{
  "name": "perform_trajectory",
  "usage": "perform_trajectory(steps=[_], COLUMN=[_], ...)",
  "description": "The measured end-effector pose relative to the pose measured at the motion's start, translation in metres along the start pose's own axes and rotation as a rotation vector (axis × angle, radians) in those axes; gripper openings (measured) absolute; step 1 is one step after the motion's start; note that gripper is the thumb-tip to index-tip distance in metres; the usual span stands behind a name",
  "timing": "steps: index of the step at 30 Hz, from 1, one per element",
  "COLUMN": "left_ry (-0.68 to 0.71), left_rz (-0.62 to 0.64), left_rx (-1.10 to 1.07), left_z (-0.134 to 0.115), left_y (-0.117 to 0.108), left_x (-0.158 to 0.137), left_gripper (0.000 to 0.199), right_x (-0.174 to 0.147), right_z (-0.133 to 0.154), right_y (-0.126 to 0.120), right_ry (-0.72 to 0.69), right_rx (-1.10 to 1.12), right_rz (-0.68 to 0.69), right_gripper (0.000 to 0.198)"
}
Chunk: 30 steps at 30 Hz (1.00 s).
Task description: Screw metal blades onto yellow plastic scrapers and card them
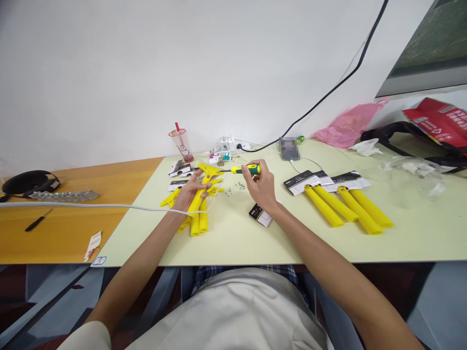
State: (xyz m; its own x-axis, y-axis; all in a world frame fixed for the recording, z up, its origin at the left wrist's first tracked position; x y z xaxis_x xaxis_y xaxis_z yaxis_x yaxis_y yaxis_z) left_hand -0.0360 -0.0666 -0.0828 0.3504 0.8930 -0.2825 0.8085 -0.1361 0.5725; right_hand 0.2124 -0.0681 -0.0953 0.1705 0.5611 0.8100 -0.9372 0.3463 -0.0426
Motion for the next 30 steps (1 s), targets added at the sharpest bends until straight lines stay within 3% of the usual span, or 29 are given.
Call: perform_trajectory(steps=[30], left_ry=[0.134], left_rz=[-0.002], left_rx=[0.204], left_z=[0.008], left_y=[-0.007], left_x=[0.011], left_gripper=[0.071], right_x=[-0.001], right_z=[-0.003], right_y=[0.000], right_ry=[0.066], right_rx=[-0.022], right_rz=[0.025], right_gripper=[0.053])
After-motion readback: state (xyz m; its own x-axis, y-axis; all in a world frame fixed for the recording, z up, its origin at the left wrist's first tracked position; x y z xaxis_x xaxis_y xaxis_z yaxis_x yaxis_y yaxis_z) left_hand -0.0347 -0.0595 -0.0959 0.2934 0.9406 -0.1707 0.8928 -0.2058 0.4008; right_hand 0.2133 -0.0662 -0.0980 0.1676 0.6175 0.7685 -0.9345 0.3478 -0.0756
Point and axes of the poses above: each hand's wrist, its own x-axis towards the middle knuckle, its own y-axis out of the palm, z = x × y, the point moved 1 cm from there along x, towards the middle knuckle, and after that the axes turned 15 degrees about -y, right-handed, at the moved point
